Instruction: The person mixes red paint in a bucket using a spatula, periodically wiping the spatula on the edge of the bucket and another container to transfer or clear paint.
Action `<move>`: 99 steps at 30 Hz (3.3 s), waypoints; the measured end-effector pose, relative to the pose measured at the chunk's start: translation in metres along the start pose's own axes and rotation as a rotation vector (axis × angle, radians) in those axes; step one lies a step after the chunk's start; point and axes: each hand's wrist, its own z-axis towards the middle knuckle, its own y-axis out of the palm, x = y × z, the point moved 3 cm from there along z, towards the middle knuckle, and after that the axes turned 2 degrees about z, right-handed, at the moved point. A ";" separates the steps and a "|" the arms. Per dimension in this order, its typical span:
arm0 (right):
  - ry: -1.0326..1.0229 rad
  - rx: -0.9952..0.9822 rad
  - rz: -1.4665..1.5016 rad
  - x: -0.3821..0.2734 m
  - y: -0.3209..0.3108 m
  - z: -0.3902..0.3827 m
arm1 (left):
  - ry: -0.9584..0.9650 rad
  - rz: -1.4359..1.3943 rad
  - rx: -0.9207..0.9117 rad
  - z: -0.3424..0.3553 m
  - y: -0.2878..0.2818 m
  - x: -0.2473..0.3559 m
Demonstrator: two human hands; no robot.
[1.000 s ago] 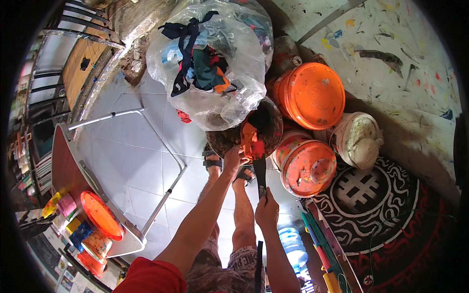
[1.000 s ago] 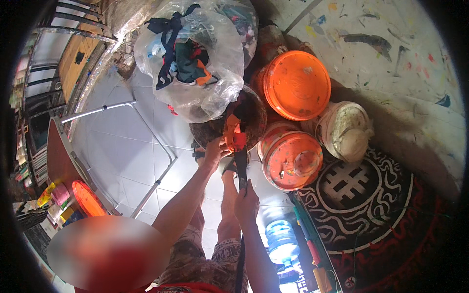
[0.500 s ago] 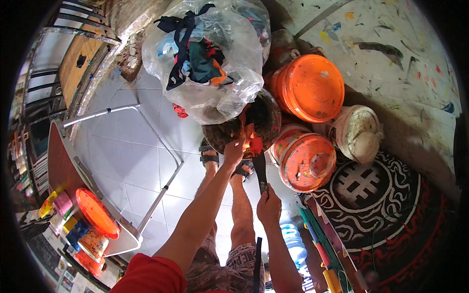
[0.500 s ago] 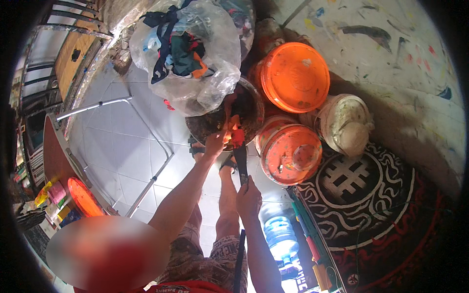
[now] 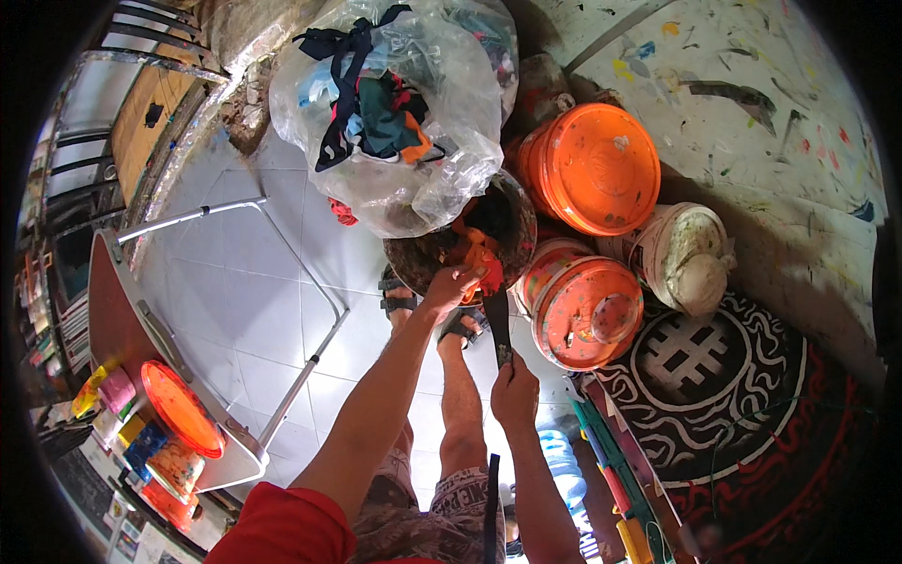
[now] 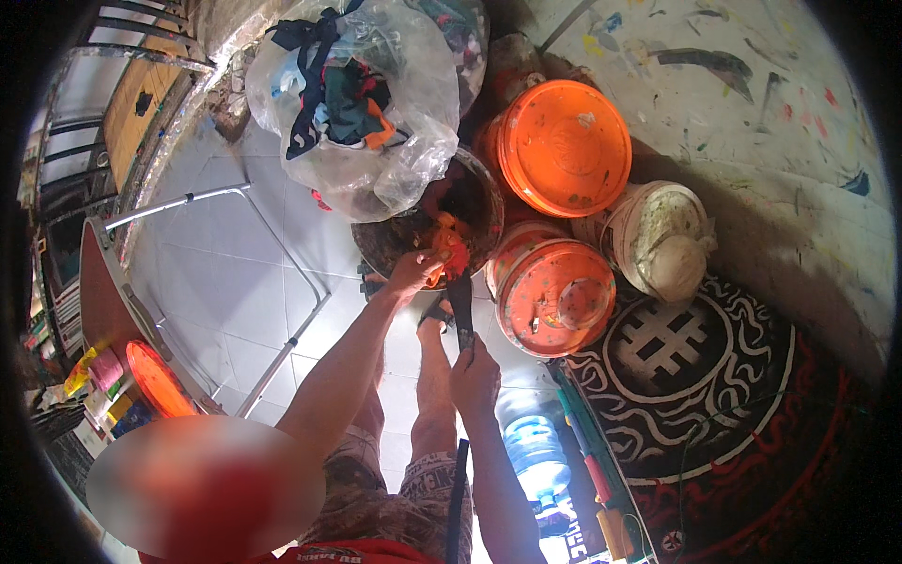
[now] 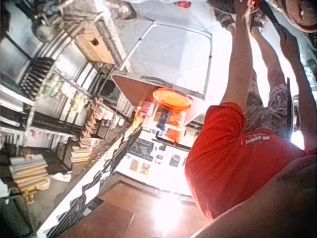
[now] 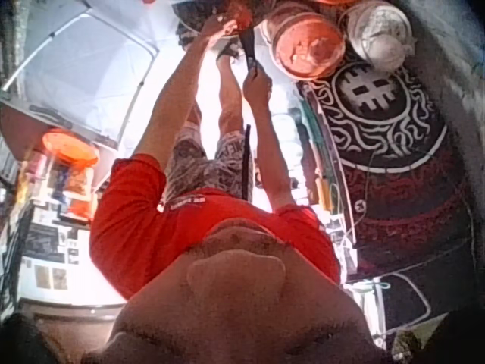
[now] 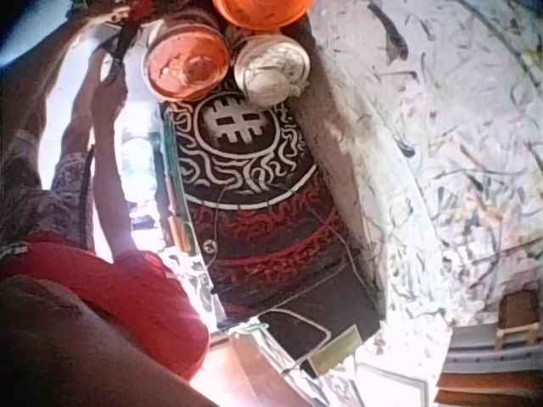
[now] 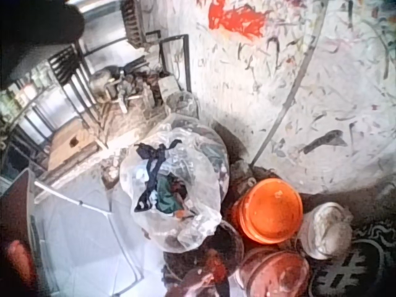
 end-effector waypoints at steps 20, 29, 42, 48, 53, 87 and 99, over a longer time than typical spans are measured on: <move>-0.162 -0.034 -0.012 -0.041 -0.007 -0.008 | 0.269 0.032 0.341 0.051 -0.048 -0.050; 0.109 0.057 0.069 0.002 -0.050 -0.044 | -0.112 0.028 0.141 0.040 -0.069 0.029; -0.164 0.100 0.189 -0.077 -0.088 -0.112 | 0.122 -0.425 0.161 -0.162 -0.064 0.031; -0.352 0.000 0.320 -0.075 -0.093 -0.151 | 0.154 -1.097 -0.042 -0.366 -0.056 0.079; -0.473 -0.105 0.414 -0.104 -0.093 -0.187 | 0.387 -1.415 -0.551 -0.498 -0.064 0.064; -1.563 -0.464 -0.242 -0.358 0.271 -0.719 | -0.202 -0.498 1.345 -0.961 -0.267 -0.533; -1.957 -0.482 -0.931 -0.484 0.397 -0.892 | 0.077 -0.269 1.596 -0.981 -0.445 -0.514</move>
